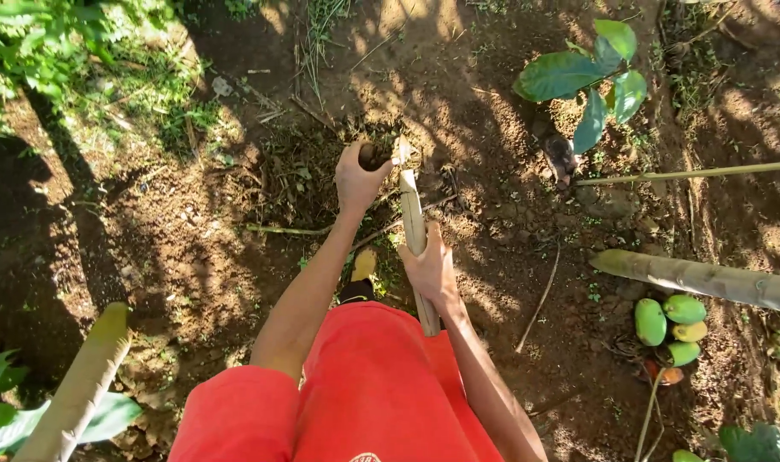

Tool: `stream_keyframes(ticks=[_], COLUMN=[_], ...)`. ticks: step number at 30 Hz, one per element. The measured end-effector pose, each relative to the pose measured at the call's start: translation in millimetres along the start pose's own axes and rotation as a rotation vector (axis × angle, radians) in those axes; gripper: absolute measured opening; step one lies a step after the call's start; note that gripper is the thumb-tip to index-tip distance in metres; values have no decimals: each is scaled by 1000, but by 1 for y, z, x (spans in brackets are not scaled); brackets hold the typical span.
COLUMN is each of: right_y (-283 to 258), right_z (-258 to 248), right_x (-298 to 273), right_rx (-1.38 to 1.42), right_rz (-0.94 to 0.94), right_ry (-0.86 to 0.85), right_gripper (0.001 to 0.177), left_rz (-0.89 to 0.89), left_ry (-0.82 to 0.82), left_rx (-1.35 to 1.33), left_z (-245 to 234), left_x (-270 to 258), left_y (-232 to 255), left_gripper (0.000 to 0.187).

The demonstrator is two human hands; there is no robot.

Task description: The person uses a hoe to loosen the soil around small plants and then pulls out weeds by hand. They repeat this process in different spots within the garden bed.

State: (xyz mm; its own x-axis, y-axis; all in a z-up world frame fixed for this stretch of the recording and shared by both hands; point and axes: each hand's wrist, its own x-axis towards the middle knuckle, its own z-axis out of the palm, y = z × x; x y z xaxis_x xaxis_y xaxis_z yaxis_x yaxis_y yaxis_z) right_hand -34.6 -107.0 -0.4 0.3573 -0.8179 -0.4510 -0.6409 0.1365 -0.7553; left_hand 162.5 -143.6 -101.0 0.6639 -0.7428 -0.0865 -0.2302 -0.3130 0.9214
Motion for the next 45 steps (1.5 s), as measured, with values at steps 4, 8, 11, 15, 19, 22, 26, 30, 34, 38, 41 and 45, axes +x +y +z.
stream_keyframes(ticks=[4, 8, 11, 15, 19, 22, 26, 30, 34, 38, 41, 45], right_y=[-16, -13, -1, 9, 13, 12, -14, 0, -25, -20, 1, 11], right_z=[-14, -12, -12, -10, -13, -12, -17, -19, -16, -12, -1, 4], right_x=[-3, -25, -29, -26, -15, -9, -15, -14, -31, -29, -21, -15], right_rx=[14, 35, 66, 98, 143, 174, 335, 321, 431, 535, 483, 482], right_rz=[60, 99, 142, 166, 188, 200, 187, 181, 208, 246, 243, 288], right_ry=[-20, -26, -28, -20, -18, -23, -28, -47, -53, -60, -14, -27], right_gripper=[41, 42, 44, 46, 49, 52, 52, 56, 58, 65, 62, 80], left_rz=[48, 30, -64, -118, -284, -337, -370, -206, -62, -48, -192, -456], left_ry=[-52, -92, -53, -29, 95, 103, -4, -113, -13, -5, -63, 79], left_rx=[44, 103, 2, -48, -65, -50, -134, -83, 16, 4, -216, -393], left_z=[12, 19, 25, 23, 9, -1, -17, -17, -10, -14, -22, -9], left_x=[5, 2, 0, 4, 9, 11, 2, -14, -16, -10, -21, -21], left_y=[-17, -35, -37, -36, -22, -19, 24, 38, 23, 11, 47, 43], left_gripper=[38, 39, 37, 38, 45, 51, 56, 58, 34, 23, 24, 36])
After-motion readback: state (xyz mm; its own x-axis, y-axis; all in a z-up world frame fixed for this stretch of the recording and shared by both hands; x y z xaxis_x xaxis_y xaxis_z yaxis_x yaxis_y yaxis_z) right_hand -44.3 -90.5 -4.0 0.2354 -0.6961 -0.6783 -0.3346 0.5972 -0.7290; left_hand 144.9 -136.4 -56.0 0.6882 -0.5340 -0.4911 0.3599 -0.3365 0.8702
